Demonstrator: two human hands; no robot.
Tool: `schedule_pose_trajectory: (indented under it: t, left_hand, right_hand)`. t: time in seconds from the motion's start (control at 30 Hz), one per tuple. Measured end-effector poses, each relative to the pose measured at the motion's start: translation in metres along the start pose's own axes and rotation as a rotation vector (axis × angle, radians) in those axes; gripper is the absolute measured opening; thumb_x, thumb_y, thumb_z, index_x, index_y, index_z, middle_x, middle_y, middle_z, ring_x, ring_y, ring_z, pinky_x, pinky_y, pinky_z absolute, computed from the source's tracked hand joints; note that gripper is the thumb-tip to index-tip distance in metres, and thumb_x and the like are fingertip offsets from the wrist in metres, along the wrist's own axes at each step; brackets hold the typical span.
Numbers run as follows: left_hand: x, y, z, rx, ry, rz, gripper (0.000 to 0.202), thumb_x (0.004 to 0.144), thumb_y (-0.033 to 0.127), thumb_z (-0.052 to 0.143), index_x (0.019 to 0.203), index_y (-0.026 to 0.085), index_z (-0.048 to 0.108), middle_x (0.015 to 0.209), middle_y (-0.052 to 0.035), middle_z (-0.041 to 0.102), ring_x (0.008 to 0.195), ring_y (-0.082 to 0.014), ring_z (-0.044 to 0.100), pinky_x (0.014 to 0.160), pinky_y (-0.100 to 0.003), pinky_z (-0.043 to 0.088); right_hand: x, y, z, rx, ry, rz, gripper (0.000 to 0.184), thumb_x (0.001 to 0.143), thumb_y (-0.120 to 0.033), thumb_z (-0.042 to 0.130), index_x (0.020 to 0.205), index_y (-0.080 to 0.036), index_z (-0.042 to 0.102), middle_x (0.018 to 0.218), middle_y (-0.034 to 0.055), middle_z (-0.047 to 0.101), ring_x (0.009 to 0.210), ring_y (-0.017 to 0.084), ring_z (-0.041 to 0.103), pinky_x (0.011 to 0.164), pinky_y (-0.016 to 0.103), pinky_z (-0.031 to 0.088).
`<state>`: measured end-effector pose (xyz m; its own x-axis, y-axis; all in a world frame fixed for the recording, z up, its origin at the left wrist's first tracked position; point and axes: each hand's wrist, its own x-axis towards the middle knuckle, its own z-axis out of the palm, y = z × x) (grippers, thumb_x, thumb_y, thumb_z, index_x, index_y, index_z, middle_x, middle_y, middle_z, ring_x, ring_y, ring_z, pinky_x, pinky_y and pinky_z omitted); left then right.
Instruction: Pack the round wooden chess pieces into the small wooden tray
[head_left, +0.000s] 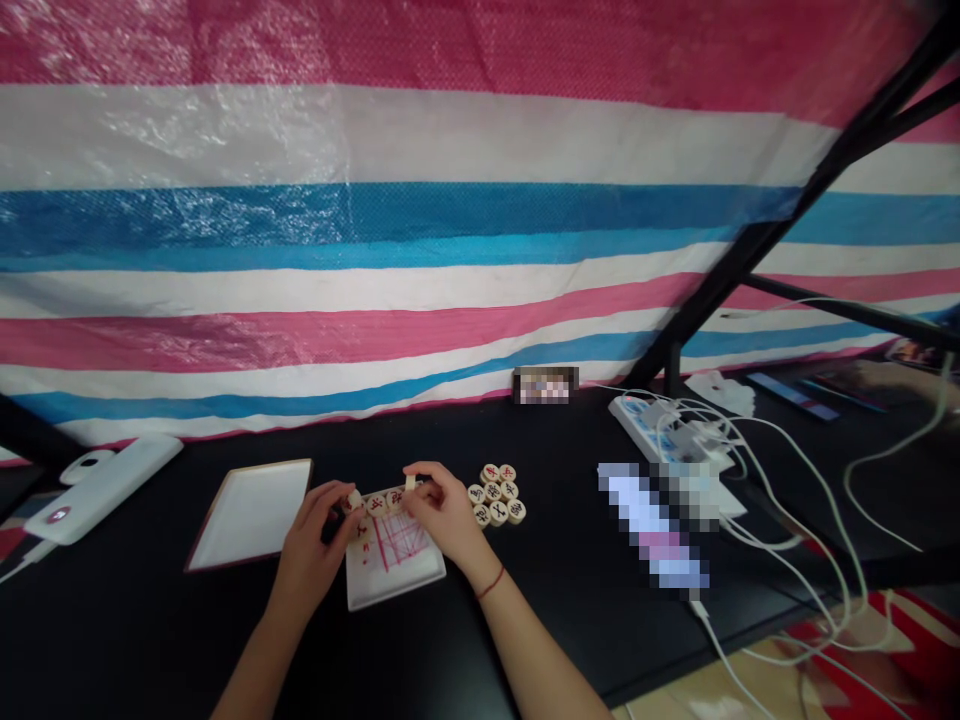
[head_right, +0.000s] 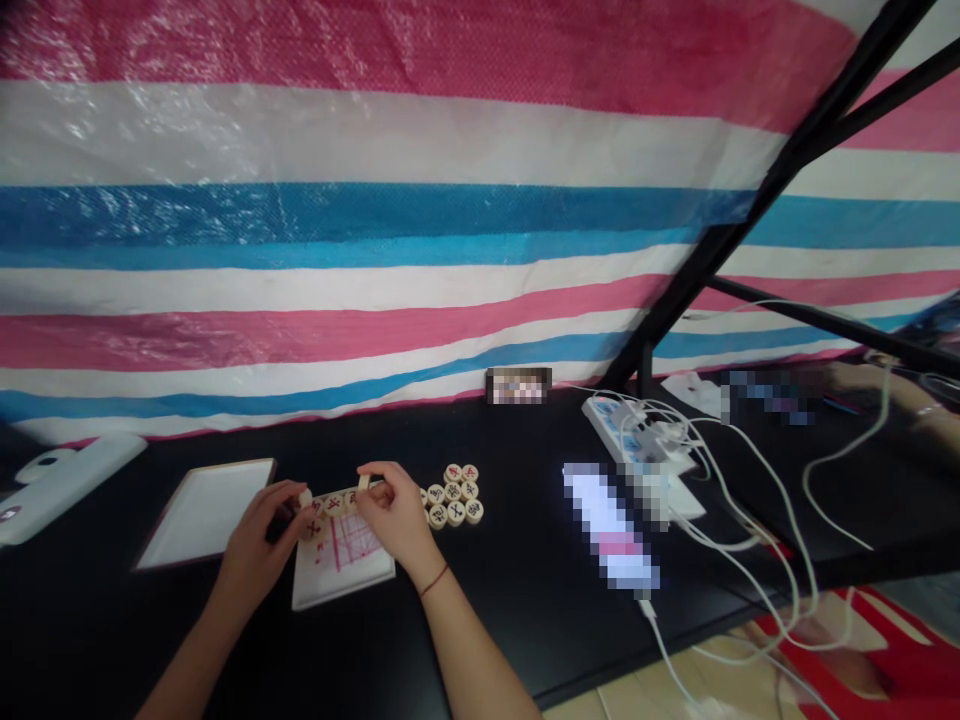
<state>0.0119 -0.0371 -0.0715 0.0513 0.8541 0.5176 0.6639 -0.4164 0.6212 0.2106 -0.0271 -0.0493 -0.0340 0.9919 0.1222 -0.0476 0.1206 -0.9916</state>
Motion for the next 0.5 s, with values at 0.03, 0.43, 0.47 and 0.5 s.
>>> schedule_pose_trajectory:
  t: [0.03,0.43,0.47,0.5]
  left_hand:
    - [0.0002,0.0014,-0.0002,0.0,-0.004,0.009,0.029,0.089,0.044,0.053,0.107,0.023,0.061,0.107,-0.0072,0.062,0.09,-0.0208,0.064,0.08,-0.037,0.055]
    - [0.0008,0.0052,-0.0008,-0.031,-0.007,0.049,0.02,0.089,0.034,0.055,0.104,0.022,0.061,0.111,-0.0081,0.062,0.089,-0.0193,0.064,0.077,-0.035,0.056]
    - [0.0008,0.0052,-0.0009,-0.029,-0.011,0.048,0.021,0.089,0.035,0.055,0.105,0.022,0.061,0.112,-0.0084,0.062,0.091,-0.0198,0.064,0.077,-0.035,0.056]
    - [0.0008,0.0055,-0.0012,-0.028,-0.014,0.046,0.022,0.089,0.035,0.055,0.106,0.023,0.061,0.112,-0.0086,0.062,0.092,-0.0203,0.064,0.078,-0.036,0.056]
  right_hand:
    - [0.0,-0.0002,-0.0001,-0.002,-0.001,0.004,0.024,0.071,-0.024,0.061,0.095,-0.021,0.062,0.065,-0.0048,0.052,0.052,0.009,0.049,0.049,0.022,0.04]
    - [-0.0002,-0.0007,-0.0006,0.001,-0.003,0.023,0.025,0.071,-0.025,0.061,0.096,-0.02,0.062,0.066,-0.005,0.051,0.052,0.008,0.047,0.048,0.021,0.038]
    - [-0.0001,-0.0004,-0.0006,0.003,-0.003,0.022,0.025,0.071,-0.025,0.061,0.096,-0.02,0.062,0.066,-0.005,0.051,0.052,0.008,0.047,0.048,0.021,0.038]
    - [-0.0001,-0.0001,-0.0005,0.005,-0.003,0.022,0.025,0.071,-0.024,0.061,0.096,-0.02,0.062,0.066,-0.005,0.051,0.052,0.009,0.047,0.048,0.021,0.038]
